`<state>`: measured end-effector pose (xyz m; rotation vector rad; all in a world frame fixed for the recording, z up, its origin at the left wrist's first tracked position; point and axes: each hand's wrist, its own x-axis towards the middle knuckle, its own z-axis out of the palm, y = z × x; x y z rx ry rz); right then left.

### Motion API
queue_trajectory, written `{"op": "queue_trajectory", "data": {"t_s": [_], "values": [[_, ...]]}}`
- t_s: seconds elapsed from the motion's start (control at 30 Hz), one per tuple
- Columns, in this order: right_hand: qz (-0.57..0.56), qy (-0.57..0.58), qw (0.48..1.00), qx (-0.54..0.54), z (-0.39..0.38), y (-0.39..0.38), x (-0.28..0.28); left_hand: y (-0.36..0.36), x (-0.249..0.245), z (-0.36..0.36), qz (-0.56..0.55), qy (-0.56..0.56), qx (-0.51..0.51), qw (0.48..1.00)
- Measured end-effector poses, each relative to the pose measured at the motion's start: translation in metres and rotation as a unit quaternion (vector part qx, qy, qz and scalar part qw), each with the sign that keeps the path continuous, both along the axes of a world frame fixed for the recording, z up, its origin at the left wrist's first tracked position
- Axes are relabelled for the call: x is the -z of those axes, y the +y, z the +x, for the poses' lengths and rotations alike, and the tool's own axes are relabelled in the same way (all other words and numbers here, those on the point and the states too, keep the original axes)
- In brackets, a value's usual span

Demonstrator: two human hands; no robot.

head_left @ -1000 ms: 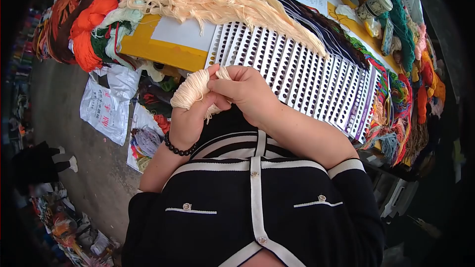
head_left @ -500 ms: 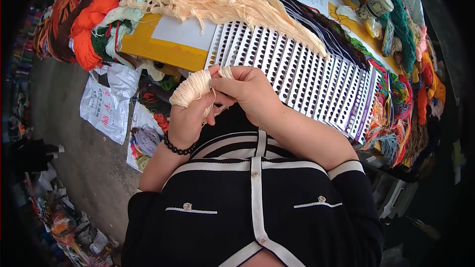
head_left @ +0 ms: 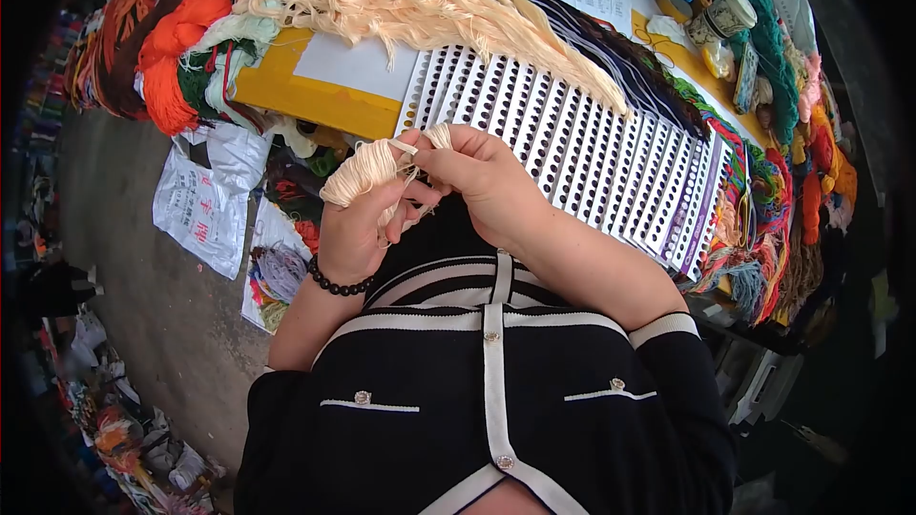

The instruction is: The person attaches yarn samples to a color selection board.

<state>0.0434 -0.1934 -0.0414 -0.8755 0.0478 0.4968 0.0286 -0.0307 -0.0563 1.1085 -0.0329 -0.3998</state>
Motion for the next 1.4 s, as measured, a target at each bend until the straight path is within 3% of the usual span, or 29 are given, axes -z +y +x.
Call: {"op": "queue_trajectory", "data": {"t_s": [0.1,0.17,0.23,0.3,0.33,0.37,0.4,0.47,0.5,0.57,0.6,0.67,0.77,0.8,0.83,0.9,0.93,0.97,1.03,1.07,1.1,1.13,1.17,1.2,1.23,1.3,1.33,1.37,1.4], "values": [[0.062,0.030,0.997,-0.017,0.003,-0.001,0.010,-0.001,0.004,0.001,0.033,-0.025,-0.025,0.999],[0.140,0.031,0.990,-0.010,0.013,-0.010,0.010,-0.002,0.005,0.006,0.031,-0.091,-0.111,0.989],[0.134,0.016,0.991,-0.008,0.020,-0.038,-0.018,0.024,0.004,0.017,-0.184,-0.033,-0.053,0.981],[-0.103,-0.074,0.992,0.007,0.016,-0.079,-0.064,0.067,-0.008,0.027,-0.219,-0.095,-0.075,0.968],[-0.352,-0.151,0.921,0.075,0.008,-0.096,-0.085,0.098,-0.010,0.028,-0.149,-0.141,-0.124,0.971],[-0.419,-0.200,0.876,0.133,0.000,-0.115,-0.097,0.139,-0.007,0.040,-0.358,-0.042,-0.116,0.926],[-0.451,-0.220,0.845,0.183,-0.005,-0.142,-0.101,0.156,-0.009,0.043,-0.238,-0.117,-0.208,0.941],[-0.468,-0.209,0.805,0.299,-0.006,-0.195,-0.100,0.215,0.001,0.058,-0.475,0.015,-0.075,0.877],[-0.473,-0.165,0.810,0.303,-0.007,-0.226,-0.102,0.239,0.010,0.062,-0.476,0.018,-0.069,0.876],[-0.488,-0.154,0.802,0.308,-0.010,-0.291,-0.090,0.278,0.031,0.071,-0.345,0.034,-0.305,0.887],[-0.482,-0.130,0.808,0.312,-0.013,-0.314,-0.086,0.291,0.039,0.079,-0.346,0.037,-0.297,0.889],[-0.479,-0.101,0.809,0.324,-0.022,-0.358,-0.075,0.315,0.056,0.095,-0.206,0.054,-0.449,0.868],[-0.565,-0.060,0.754,0.330,-0.031,-0.422,-0.055,0.385,0.092,0.112,-0.221,0.057,-0.340,0.912],[-0.575,-0.051,0.743,0.338,-0.034,-0.444,-0.051,0.346,0.066,0.116,-0.190,0.111,-0.501,0.837],[-0.585,-0.042,0.734,0.344,-0.037,-0.465,-0.048,0.352,0.070,0.116,-0.188,0.114,-0.498,0.839],[-0.611,-0.059,0.714,0.337,-0.046,-0.508,-0.050,0.400,0.093,0.114,0.009,0.053,-0.532,0.845],[-0.650,-0.036,0.668,0.361,-0.051,-0.506,-0.060,0.397,0.089,0.112,0.108,0.020,-0.540,0.834],[-0.686,-0.014,0.619,0.383,-0.053,-0.503,-0.069,0.393,0.086,0.109,0.110,0.019,-0.538,0.835],[-0.700,-0.015,0.602,0.384,-0.054,-0.503,-0.072,0.344,0.057,0.094,-0.035,0.048,-0.583,0.810],[-0.663,-0.033,0.647,0.375,-0.050,-0.477,-0.076,0.412,0.104,0.094,0.024,-0.008,-0.392,0.919],[-0.624,-0.051,0.689,0.366,-0.047,-0.445,-0.080,0.320,0.073,0.074,0.025,-0.008,-0.392,0.920],[-0.638,-0.067,0.705,0.304,-0.042,-0.402,-0.082,0.217,0.029,0.056,-0.088,0.096,-0.386,0.913],[-0.488,0.001,0.825,0.286,-0.041,-0.352,-0.080,0.164,0.027,0.042,-0.165,0.088,-0.235,0.954],[-0.521,-0.047,0.830,0.193,-0.035,-0.318,-0.066,0.128,0.026,0.033,-0.236,0.076,-0.078,0.966],[-0.478,-0.101,0.867,0.100,-0.031,-0.279,-0.051,0.101,0.036,0.035,-0.370,0.092,0.119,0.917],[-0.382,-0.070,0.921,-0.032,-0.035,-0.198,-0.030,0.044,0.036,0.020,-0.281,0.147,0.140,0.938],[-0.375,-0.207,0.899,-0.088,-0.041,-0.170,-0.020,0.008,0.021,0.017,-0.223,0.181,0.189,0.939],[-0.388,-0.254,0.877,-0.130,-0.046,-0.148,-0.024,-0.027,0.008,0.014,-0.190,0.129,0.278,0.933],[-0.436,-0.343,0.826,-0.101,-0.052,-0.133,-0.028,-0.052,-0.007,0.011,-0.068,0.071,0.291,0.952]]}}
